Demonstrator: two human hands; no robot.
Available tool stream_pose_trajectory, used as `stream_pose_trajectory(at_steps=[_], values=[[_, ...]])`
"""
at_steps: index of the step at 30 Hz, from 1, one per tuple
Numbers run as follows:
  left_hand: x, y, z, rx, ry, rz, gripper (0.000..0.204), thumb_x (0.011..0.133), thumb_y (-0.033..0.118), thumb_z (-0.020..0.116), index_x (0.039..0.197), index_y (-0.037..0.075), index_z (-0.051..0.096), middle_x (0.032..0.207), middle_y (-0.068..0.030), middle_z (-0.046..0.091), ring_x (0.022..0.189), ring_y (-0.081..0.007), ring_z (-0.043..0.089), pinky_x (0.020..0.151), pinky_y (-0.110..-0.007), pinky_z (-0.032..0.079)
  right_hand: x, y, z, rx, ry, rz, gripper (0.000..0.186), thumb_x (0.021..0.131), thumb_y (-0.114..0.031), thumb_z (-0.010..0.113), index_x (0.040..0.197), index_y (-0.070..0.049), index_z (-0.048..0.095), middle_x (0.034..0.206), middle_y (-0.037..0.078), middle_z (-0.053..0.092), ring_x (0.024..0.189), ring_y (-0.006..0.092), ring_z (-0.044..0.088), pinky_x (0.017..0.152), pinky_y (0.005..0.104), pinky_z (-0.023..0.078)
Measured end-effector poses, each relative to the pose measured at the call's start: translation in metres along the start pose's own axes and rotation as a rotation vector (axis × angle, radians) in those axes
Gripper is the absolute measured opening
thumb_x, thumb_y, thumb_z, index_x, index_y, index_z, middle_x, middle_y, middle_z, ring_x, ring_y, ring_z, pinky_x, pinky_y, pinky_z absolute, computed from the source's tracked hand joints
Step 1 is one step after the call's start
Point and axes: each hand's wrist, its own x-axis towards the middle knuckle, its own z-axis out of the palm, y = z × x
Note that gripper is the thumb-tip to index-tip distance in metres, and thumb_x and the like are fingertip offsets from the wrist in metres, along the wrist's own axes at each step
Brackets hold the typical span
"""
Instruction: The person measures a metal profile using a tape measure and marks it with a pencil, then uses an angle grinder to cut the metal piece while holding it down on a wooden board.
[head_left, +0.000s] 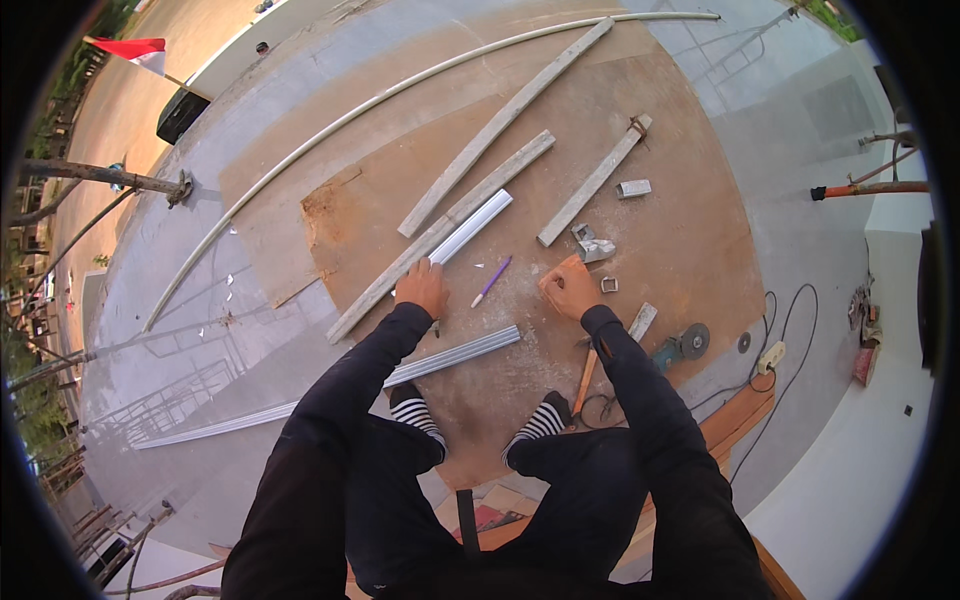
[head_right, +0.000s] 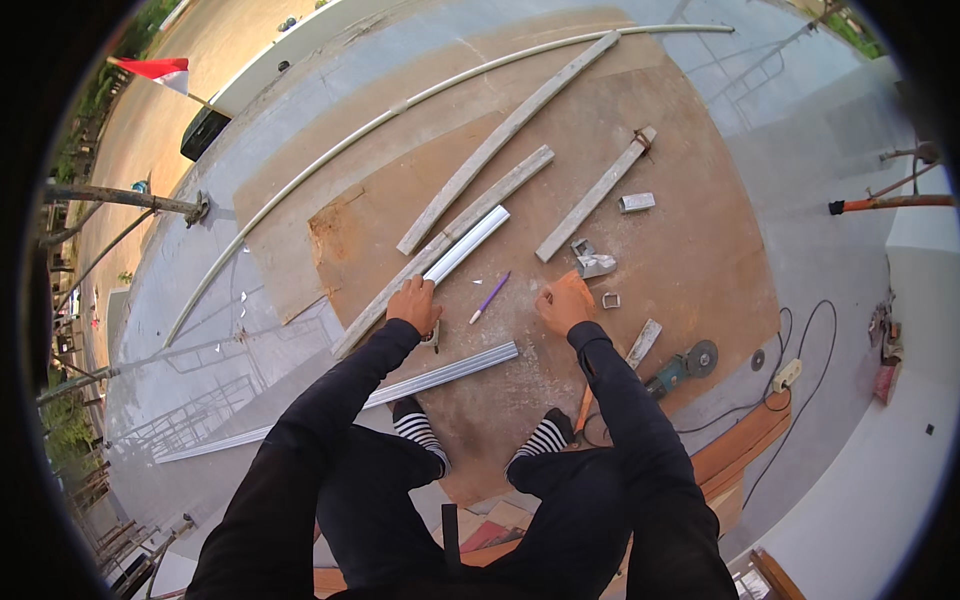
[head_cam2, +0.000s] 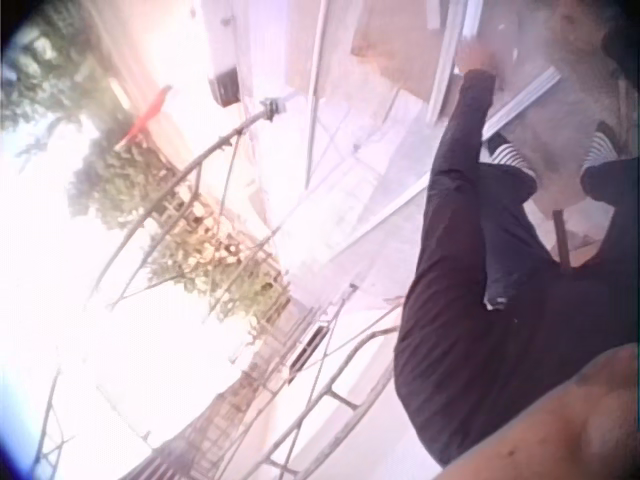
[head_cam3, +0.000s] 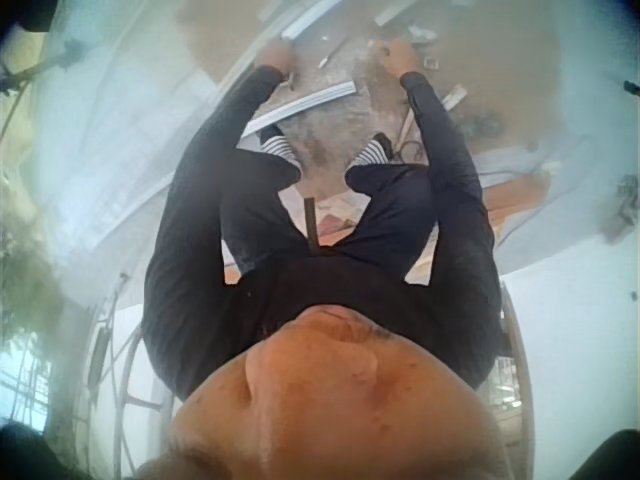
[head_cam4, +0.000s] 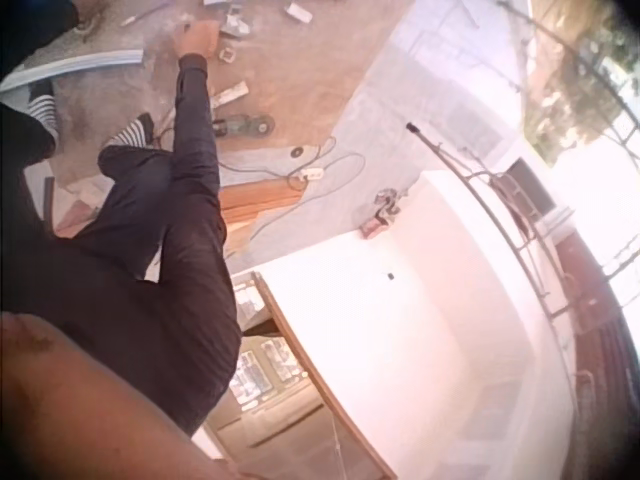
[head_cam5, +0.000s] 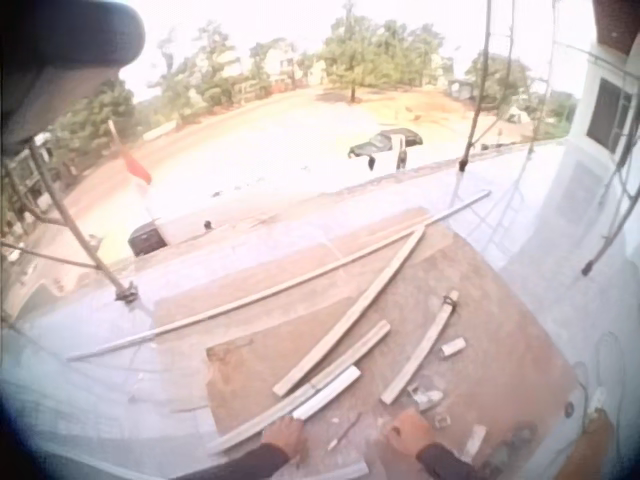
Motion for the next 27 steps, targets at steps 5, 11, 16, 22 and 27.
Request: stream_pose_trajectory(at_steps=[5, 11, 16, 22, 27], values=[[0.050, -0.029, 0.055, 0.079, 0.043, 0.052, 0.047, 0.072, 0.034, 0.073, 0.101, 0.002, 0.055, 0.102, -0.0133, 0.055, 0.102, -0.0290, 0.054, 0.079, -0.040, 0.050, 0.088, 0.036, 0.019, -0.053, 0.101, 0.056, 0.023, 0.080, -0.027, 0.058, 0.084, -0.006, 0.067, 0.078, 0.017, 0.067, 0.076, 0.0337, 0.065, 0.071, 0.0419, 0.050], [0.074, -0.040, 0.071, 0.233, 0.131, 0.232, 0.045, 0.071, 0.035, 0.074, 0.095, 0.002, 0.056, 0.096, -0.0120, 0.057, 0.096, -0.0258, 0.057, 0.074, -0.037, 0.050, 0.140, 0.039, 0.023, -0.192, 0.098, 0.020, 0.023, 0.081, -0.028, 0.054, 0.087, -0.011, 0.069, 0.087, 0.017, 0.067, 0.086, 0.0352, 0.064, 0.076, 0.0432, 0.050], [0.091, -0.042, 0.080, 0.110, 0.081, 0.019, 0.048, 0.067, 0.038, 0.073, 0.095, 0.002, 0.057, 0.099, -0.0137, 0.061, 0.092, -0.0298, 0.061, 0.076, -0.041, 0.051, 0.140, 0.052, -0.006, -0.244, 0.245, 0.221, 0.024, 0.078, -0.026, 0.055, 0.091, -0.011, 0.068, 0.094, 0.018, 0.067, 0.093, 0.0357, 0.063, 0.082, 0.0424, 0.050], [0.099, -0.031, 0.059, -0.259, 0.042, 0.034, 0.052, 0.062, 0.046, 0.078, 0.078, 0.002, 0.057, 0.072, -0.0109, 0.058, 0.067, -0.0227, 0.056, 0.060, -0.034, 0.046, 0.099, 0.105, -0.034, -0.422, 0.018, 0.251, 0.038, 0.073, -0.039, 0.070, 0.097, -0.010, 0.068, 0.103, 0.015, 0.066, 0.101, 0.0309, 0.061, 0.085, 0.0408, 0.048], [0.111, -0.030, 0.040, -0.587, -0.175, 0.072, 0.048, 0.068, 0.044, 0.079, 0.081, 0.003, 0.059, 0.071, -0.0033, 0.055, 0.061, -0.0120, 0.051, 0.055, -0.027, 0.044, 0.089, 0.139, -0.031, -0.335, -0.072, 0.159, 0.066, 0.068, -0.042, 0.075, 0.119, -0.007, 0.054, 0.112, 0.019, 0.061, 0.107, 0.0333, 0.057, 0.091, 0.0395, 0.045]])
